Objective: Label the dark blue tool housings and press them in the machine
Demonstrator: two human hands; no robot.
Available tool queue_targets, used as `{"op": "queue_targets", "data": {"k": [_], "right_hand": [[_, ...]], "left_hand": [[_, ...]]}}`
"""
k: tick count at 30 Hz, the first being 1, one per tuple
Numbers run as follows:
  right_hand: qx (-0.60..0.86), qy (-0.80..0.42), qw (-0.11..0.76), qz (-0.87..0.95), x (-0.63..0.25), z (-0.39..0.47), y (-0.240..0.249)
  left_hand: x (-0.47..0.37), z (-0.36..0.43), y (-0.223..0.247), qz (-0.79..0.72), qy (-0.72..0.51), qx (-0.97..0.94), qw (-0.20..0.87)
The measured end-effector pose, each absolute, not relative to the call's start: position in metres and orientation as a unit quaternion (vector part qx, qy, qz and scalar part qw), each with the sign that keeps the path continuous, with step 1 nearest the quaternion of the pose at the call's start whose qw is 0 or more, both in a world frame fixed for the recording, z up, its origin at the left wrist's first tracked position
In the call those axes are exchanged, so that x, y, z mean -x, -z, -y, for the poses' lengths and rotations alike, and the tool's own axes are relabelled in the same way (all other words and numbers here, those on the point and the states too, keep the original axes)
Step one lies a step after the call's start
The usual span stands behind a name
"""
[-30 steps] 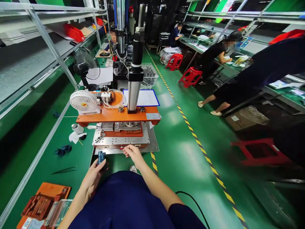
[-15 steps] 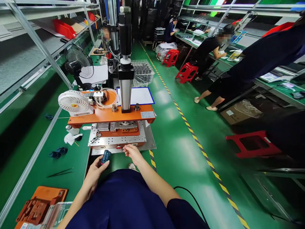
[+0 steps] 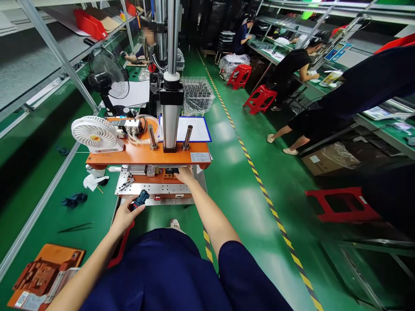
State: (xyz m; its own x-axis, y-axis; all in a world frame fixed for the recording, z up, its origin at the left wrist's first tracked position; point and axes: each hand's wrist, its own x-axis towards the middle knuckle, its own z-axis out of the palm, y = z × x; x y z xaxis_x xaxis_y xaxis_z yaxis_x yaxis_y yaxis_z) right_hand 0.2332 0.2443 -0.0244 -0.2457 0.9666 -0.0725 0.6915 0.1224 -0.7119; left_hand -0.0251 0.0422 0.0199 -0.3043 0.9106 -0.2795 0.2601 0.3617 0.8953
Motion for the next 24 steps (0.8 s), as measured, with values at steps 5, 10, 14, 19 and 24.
{"op": "queue_targets", "data": {"k": [5, 10, 14, 19, 24], "right_hand": [[0.552, -0.322, 0.192, 0.745, -0.229, -0.267, 0.031], [0.552, -0.306, 0.266, 0.729, -0.244, -0.234, 0.039], [0.584, -0.293, 0.351, 0.670, -0.274, -0.168, 0.055], [0.636, -0.311, 0.411, 0.575, -0.318, -0.100, 0.078], [0.676, -0.353, 0.446, 0.469, -0.345, -0.087, 0.094]], "left_hand": [[0.022, -0.075, -0.022, -0.694, -0.364, -0.485, 0.388], [0.009, -0.132, -0.019, -0.674, -0.286, -0.619, 0.284], [-0.020, -0.187, -0.008, -0.627, -0.177, -0.720, 0.238], [-0.058, -0.233, 0.015, -0.605, -0.096, -0.758, 0.224], [-0.079, -0.237, 0.036, -0.606, -0.070, -0.763, 0.213]]}}
